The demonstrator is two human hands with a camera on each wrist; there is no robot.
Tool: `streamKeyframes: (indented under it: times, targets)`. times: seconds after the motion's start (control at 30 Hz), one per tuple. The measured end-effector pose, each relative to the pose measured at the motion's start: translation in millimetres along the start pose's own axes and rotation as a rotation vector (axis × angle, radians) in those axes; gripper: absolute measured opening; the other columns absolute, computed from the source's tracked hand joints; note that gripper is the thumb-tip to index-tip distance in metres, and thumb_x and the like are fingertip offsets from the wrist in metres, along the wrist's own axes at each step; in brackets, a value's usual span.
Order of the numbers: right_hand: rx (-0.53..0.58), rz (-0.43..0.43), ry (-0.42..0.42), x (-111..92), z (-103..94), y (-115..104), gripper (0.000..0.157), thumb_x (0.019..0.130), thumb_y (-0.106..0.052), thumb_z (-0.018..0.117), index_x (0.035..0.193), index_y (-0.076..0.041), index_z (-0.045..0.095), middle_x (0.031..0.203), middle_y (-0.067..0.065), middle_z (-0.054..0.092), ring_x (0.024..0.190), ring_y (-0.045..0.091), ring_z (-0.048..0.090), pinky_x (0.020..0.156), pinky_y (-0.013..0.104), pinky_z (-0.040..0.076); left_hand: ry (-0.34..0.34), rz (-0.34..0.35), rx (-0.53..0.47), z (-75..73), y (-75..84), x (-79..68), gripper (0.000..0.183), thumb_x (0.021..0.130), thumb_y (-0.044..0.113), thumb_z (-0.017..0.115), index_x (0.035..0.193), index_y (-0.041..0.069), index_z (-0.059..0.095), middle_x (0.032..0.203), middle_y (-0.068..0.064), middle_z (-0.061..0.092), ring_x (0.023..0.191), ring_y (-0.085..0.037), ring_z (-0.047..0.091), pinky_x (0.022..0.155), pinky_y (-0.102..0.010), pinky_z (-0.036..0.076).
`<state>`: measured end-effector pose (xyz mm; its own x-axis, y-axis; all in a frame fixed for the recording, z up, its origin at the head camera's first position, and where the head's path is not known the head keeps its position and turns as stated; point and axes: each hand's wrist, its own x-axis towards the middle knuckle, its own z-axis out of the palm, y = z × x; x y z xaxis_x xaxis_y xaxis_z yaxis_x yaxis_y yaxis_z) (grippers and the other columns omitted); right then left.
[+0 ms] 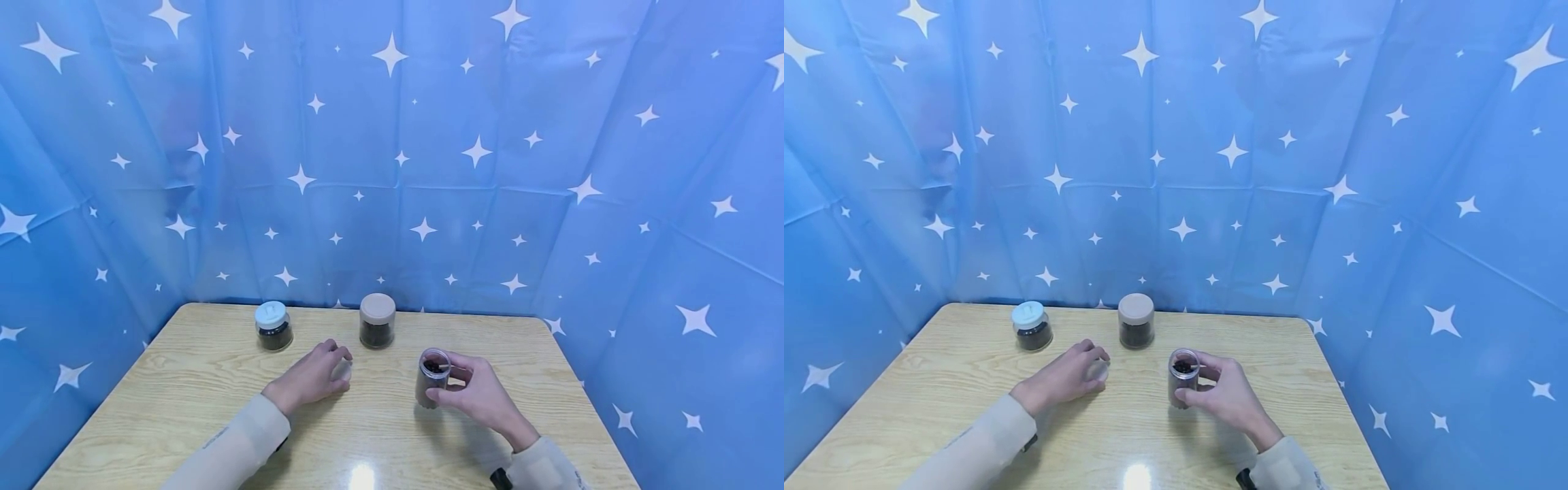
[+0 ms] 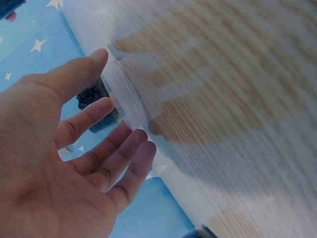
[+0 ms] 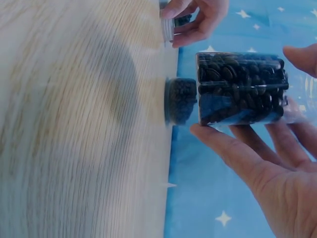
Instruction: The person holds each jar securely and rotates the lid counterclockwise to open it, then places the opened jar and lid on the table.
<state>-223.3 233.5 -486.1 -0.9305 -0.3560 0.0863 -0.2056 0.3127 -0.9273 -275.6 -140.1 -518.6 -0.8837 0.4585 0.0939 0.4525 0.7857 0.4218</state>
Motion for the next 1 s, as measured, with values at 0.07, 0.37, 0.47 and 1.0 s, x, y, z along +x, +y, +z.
streamKeyframes:
  times: [0.07, 0.37, 0.47, 1.0]
  targets:
    - [0.001, 0.007, 0.004, 0, -0.7, 0, 0.060, 0.098, -0.018, 0.094, 0.154, -0.013, 0.075, 0.156, 0.025, 0.073, 0.139, 0.041, 0.077, 0.098, 0.029, 0.068, 0.005, 0.000, 0.013, -0.4, -0.2, -0.9, 0.045, 0.100, 0.023, 0.094, 0.140, 0.009, 0.077, 0.133, -0.016, 0.071, 0.120, -0.030, 0.072, 0.108, -0.056, 0.065]
    - [-0.015, 0.014, 0.032, 3, -5.5, 3, 0.059, 0.098, -0.019, 0.095, 0.154, -0.014, 0.075, 0.159, 0.025, 0.071, 0.141, 0.043, 0.076, 0.099, 0.029, 0.068, 0.042, -0.015, 0.029, -7.2, 3.5, -2.9, 0.048, 0.101, 0.027, 0.094, 0.143, 0.011, 0.077, 0.136, -0.013, 0.072, 0.124, -0.031, 0.074, 0.111, -0.056, 0.065]
    - [-0.022, 0.031, 0.057, 5, -7.7, 5, 0.059, 0.097, -0.020, 0.096, 0.153, -0.017, 0.076, 0.159, 0.022, 0.072, 0.141, 0.042, 0.076, 0.101, 0.029, 0.067, 0.060, -0.010, 0.026, -9.4, 4.9, -3.5, 0.047, 0.103, 0.028, 0.092, 0.145, 0.012, 0.077, 0.137, -0.013, 0.073, 0.124, -0.030, 0.074, 0.110, -0.056, 0.065]
    - [-0.025, 0.066, 0.119, 11, -19.5, 21, 0.059, 0.098, -0.019, 0.095, 0.154, -0.019, 0.075, 0.157, 0.019, 0.073, 0.145, 0.045, 0.074, 0.100, 0.029, 0.068, 0.121, 0.022, 0.028, -12.6, 8.3, -5.9, 0.045, 0.106, 0.032, 0.089, 0.145, 0.014, 0.076, 0.142, -0.011, 0.074, 0.126, -0.029, 0.076, 0.106, -0.053, 0.067]
